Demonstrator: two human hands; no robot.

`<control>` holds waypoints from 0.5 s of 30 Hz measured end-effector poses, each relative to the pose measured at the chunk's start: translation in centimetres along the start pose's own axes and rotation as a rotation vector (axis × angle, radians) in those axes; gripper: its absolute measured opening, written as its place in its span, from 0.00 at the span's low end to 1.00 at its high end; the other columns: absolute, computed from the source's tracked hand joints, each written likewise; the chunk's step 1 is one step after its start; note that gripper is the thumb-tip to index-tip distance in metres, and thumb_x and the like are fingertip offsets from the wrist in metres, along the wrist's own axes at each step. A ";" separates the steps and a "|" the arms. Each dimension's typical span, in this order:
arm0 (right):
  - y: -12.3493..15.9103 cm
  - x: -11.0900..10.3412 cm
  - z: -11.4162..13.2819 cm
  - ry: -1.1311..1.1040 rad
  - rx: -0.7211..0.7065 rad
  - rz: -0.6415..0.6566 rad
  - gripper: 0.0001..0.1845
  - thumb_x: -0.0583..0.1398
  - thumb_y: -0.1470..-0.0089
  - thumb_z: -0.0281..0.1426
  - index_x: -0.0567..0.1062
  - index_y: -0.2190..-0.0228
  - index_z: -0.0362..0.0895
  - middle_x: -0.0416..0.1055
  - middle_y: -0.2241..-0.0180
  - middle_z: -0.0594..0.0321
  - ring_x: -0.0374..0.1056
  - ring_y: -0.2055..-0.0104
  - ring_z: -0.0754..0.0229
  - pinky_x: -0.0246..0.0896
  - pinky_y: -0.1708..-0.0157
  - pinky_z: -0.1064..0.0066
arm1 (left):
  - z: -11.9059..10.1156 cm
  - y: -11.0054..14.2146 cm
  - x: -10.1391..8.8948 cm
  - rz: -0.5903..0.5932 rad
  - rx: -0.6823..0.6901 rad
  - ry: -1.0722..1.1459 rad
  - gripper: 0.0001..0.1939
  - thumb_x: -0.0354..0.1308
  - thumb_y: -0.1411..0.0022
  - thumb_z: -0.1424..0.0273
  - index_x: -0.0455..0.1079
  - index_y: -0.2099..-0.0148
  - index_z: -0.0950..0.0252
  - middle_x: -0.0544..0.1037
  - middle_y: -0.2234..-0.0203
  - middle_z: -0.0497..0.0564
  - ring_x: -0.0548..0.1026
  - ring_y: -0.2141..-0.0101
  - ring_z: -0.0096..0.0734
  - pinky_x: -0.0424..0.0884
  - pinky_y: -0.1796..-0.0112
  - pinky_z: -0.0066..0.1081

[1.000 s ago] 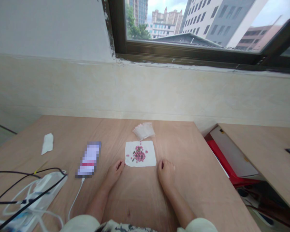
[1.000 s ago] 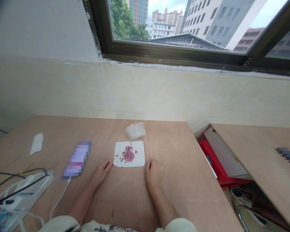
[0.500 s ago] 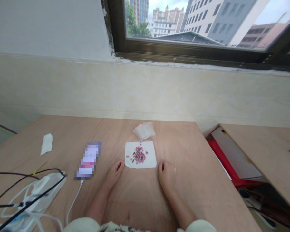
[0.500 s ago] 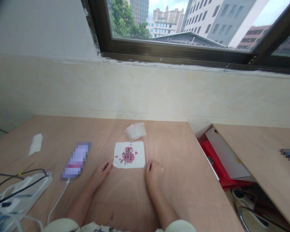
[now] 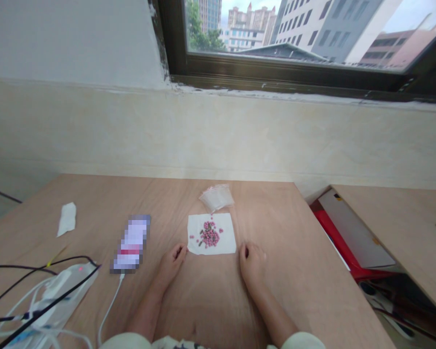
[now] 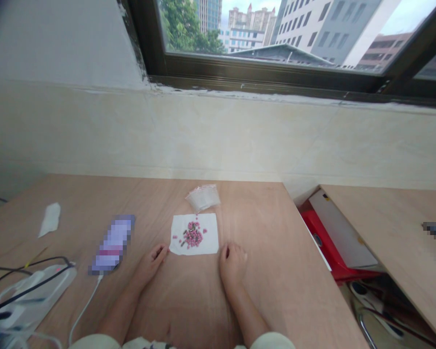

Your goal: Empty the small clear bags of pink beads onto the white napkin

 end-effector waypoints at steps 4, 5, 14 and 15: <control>0.0 0.1 0.0 -0.001 0.006 0.009 0.17 0.46 0.48 0.33 0.67 0.82 0.41 0.66 0.79 0.59 0.59 0.75 0.62 0.44 0.73 0.72 | 0.1 -0.1 0.1 0.015 -0.016 -0.004 0.15 0.44 0.46 0.59 0.62 0.74 0.65 0.58 0.85 0.41 0.59 0.81 0.24 0.54 0.78 0.21; 0.0 0.1 0.0 -0.001 0.005 0.010 0.17 0.46 0.48 0.33 0.67 0.82 0.41 0.66 0.79 0.59 0.59 0.76 0.63 0.44 0.73 0.72 | 0.2 -0.1 0.1 0.016 -0.018 -0.004 0.15 0.44 0.46 0.59 0.62 0.74 0.65 0.57 0.85 0.41 0.59 0.81 0.24 0.54 0.78 0.21; -0.1 -0.1 0.2 0.010 0.032 0.028 0.16 0.47 0.48 0.32 0.67 0.81 0.41 0.66 0.78 0.58 0.59 0.74 0.61 0.44 0.72 0.71 | 0.1 -0.1 0.0 0.015 -0.059 -0.012 0.16 0.44 0.47 0.57 0.63 0.73 0.64 0.59 0.86 0.41 0.60 0.81 0.25 0.54 0.78 0.22; -0.1 -0.2 0.3 0.010 0.035 0.034 0.16 0.47 0.48 0.32 0.68 0.81 0.41 0.67 0.78 0.58 0.59 0.74 0.61 0.44 0.72 0.71 | 0.1 -0.1 0.0 0.018 -0.059 -0.017 0.16 0.44 0.47 0.57 0.63 0.73 0.64 0.59 0.86 0.41 0.60 0.81 0.25 0.54 0.78 0.22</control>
Point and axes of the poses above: each hand's wrist, its own y-axis away from the middle knuckle, its own x-axis out of the palm, z = x × y, the point moved 4 cm from there along -y, towards the middle knuckle
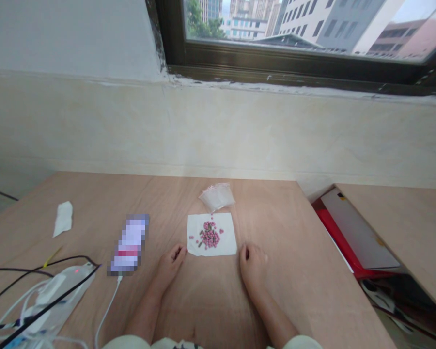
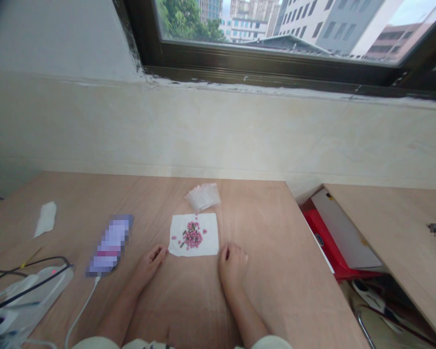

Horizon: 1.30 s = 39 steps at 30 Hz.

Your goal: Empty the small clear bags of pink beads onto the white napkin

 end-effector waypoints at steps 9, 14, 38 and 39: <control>-0.2 -0.1 0.0 -0.031 -0.016 0.011 0.16 0.47 0.48 0.32 0.66 0.82 0.41 0.66 0.80 0.60 0.59 0.75 0.62 0.43 0.73 0.72 | -0.1 -0.2 0.0 -0.001 0.001 0.022 0.17 0.44 0.48 0.56 0.63 0.74 0.64 0.59 0.85 0.41 0.60 0.80 0.25 0.55 0.77 0.22; -0.3 -0.1 0.0 -0.046 0.014 0.013 0.16 0.47 0.49 0.32 0.66 0.82 0.41 0.66 0.79 0.60 0.60 0.73 0.61 0.43 0.73 0.71 | -0.4 -0.2 -0.1 -0.004 -0.001 0.021 0.16 0.44 0.48 0.57 0.63 0.74 0.64 0.60 0.85 0.41 0.61 0.79 0.25 0.56 0.76 0.22; -12.1 1.5 7.2 -0.071 -0.232 0.125 0.27 0.49 0.56 0.20 0.58 0.51 0.36 0.58 0.50 0.51 0.53 0.52 0.53 0.45 0.55 0.66 | -0.4 -0.4 -0.1 0.015 -0.024 0.050 0.15 0.45 0.46 0.59 0.63 0.73 0.65 0.57 0.85 0.40 0.58 0.81 0.24 0.54 0.78 0.21; -12.7 1.8 7.6 -0.047 -0.254 0.174 0.27 0.49 0.55 0.19 0.59 0.51 0.36 0.60 0.51 0.51 0.54 0.52 0.53 0.45 0.56 0.67 | -0.3 -0.4 -0.1 0.015 -0.022 0.058 0.15 0.45 0.46 0.59 0.63 0.73 0.65 0.57 0.85 0.40 0.58 0.81 0.23 0.54 0.78 0.21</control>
Point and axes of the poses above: each hand's wrist, its own y-axis away from the middle knuckle, its own x-axis out of the palm, z = x × y, the point moved 4 cm from there along -y, towards the middle knuckle
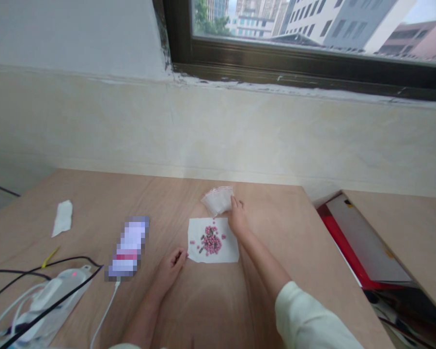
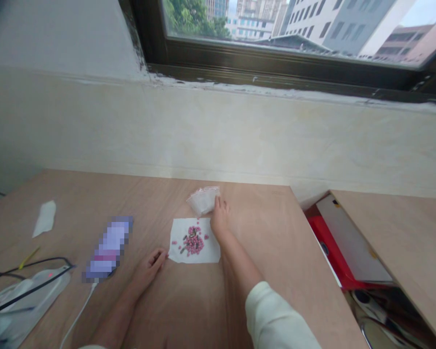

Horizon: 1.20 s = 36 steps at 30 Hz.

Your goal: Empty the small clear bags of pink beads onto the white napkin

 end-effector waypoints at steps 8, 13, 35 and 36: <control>-1.3 0.0 -1.3 0.016 -0.024 0.118 0.12 0.51 0.51 0.27 0.75 0.72 0.40 0.73 0.73 0.53 0.66 0.69 0.57 0.52 0.64 0.69 | 0.2 0.0 0.2 0.008 0.014 0.045 0.15 0.45 0.46 0.59 0.61 0.75 0.65 0.57 0.85 0.40 0.58 0.81 0.23 0.53 0.78 0.21; -1.1 -1.5 -2.3 -0.054 -0.025 0.134 0.11 0.52 0.52 0.29 0.75 0.73 0.42 0.74 0.72 0.57 0.67 0.70 0.59 0.54 0.72 0.74 | -0.1 0.1 0.1 -0.006 0.019 0.054 0.16 0.45 0.47 0.58 0.63 0.75 0.65 0.59 0.85 0.41 0.59 0.80 0.24 0.55 0.77 0.21; 14.4 -1.9 -1.2 -1.063 0.463 -0.009 0.18 0.58 0.63 0.42 0.65 0.72 0.42 0.65 0.75 0.63 0.60 0.73 0.61 0.55 0.72 0.70 | -6.0 2.3 2.9 0.321 0.114 0.261 0.09 0.53 0.49 0.66 0.64 0.74 0.69 0.65 0.82 0.43 0.63 0.80 0.20 0.59 0.78 0.22; 14.6 -2.5 -1.1 -0.982 0.463 -0.071 0.18 0.58 0.63 0.41 0.64 0.71 0.43 0.64 0.73 0.62 0.60 0.71 0.61 0.54 0.71 0.70 | -6.0 2.4 2.8 0.311 0.117 0.235 0.09 0.53 0.50 0.66 0.64 0.75 0.69 0.64 0.82 0.44 0.62 0.80 0.21 0.59 0.78 0.22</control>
Point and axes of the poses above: each hand's wrist, its own y-axis away from the middle knuckle, its own x-axis out of the palm, z = x × y, the point moved 4 cm from there along -y, towards the middle knuckle
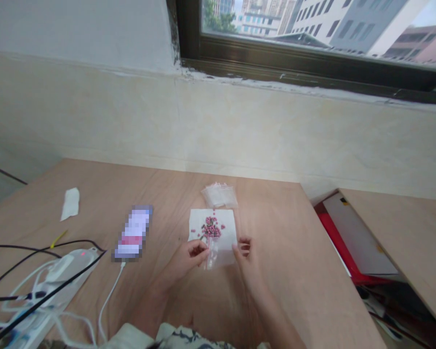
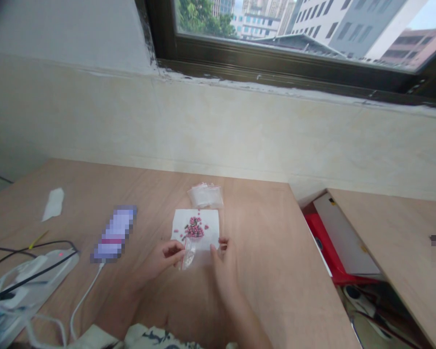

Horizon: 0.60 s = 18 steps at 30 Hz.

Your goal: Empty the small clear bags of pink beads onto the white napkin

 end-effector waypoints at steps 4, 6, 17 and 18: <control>2.0 1.4 2.5 0.120 -0.112 0.220 0.12 0.54 0.56 0.40 0.64 0.76 0.43 0.62 0.76 0.65 0.58 0.73 0.64 0.52 0.73 0.73 | -0.8 0.5 0.4 -0.012 0.052 -0.131 0.09 0.52 0.50 0.67 0.63 0.77 0.68 0.64 0.82 0.43 0.62 0.78 0.22 0.58 0.76 0.22; 3.0 2.8 3.3 0.110 -0.115 0.458 0.14 0.52 0.53 0.40 0.64 0.79 0.42 0.61 0.79 0.66 0.57 0.76 0.65 0.51 0.76 0.75 | -1.3 0.7 0.8 0.001 0.073 -0.192 0.10 0.51 0.49 0.68 0.63 0.78 0.68 0.64 0.82 0.43 0.62 0.77 0.23 0.58 0.76 0.22; 2.5 3.7 3.5 0.105 -0.046 0.643 0.14 0.52 0.55 0.35 0.61 0.86 0.42 0.55 0.86 0.70 0.51 0.82 0.68 0.45 0.81 0.77 | -1.5 1.4 -0.3 -0.016 0.073 -0.236 0.09 0.48 0.49 0.70 0.62 0.78 0.66 0.62 0.83 0.43 0.61 0.79 0.23 0.57 0.78 0.22; 2.5 3.5 3.6 0.146 -0.043 0.614 0.13 0.52 0.56 0.33 0.60 0.87 0.43 0.54 0.86 0.70 0.50 0.82 0.68 0.44 0.81 0.77 | -1.6 1.4 -0.7 -0.065 0.077 -0.275 0.08 0.48 0.50 0.71 0.61 0.79 0.66 0.61 0.84 0.43 0.61 0.79 0.22 0.57 0.78 0.22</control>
Point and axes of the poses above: each hand's wrist, its own y-axis away from the middle knuckle, its own x-axis out of the palm, z = x × y, the point moved 4 cm from there along -y, towards the middle knuckle
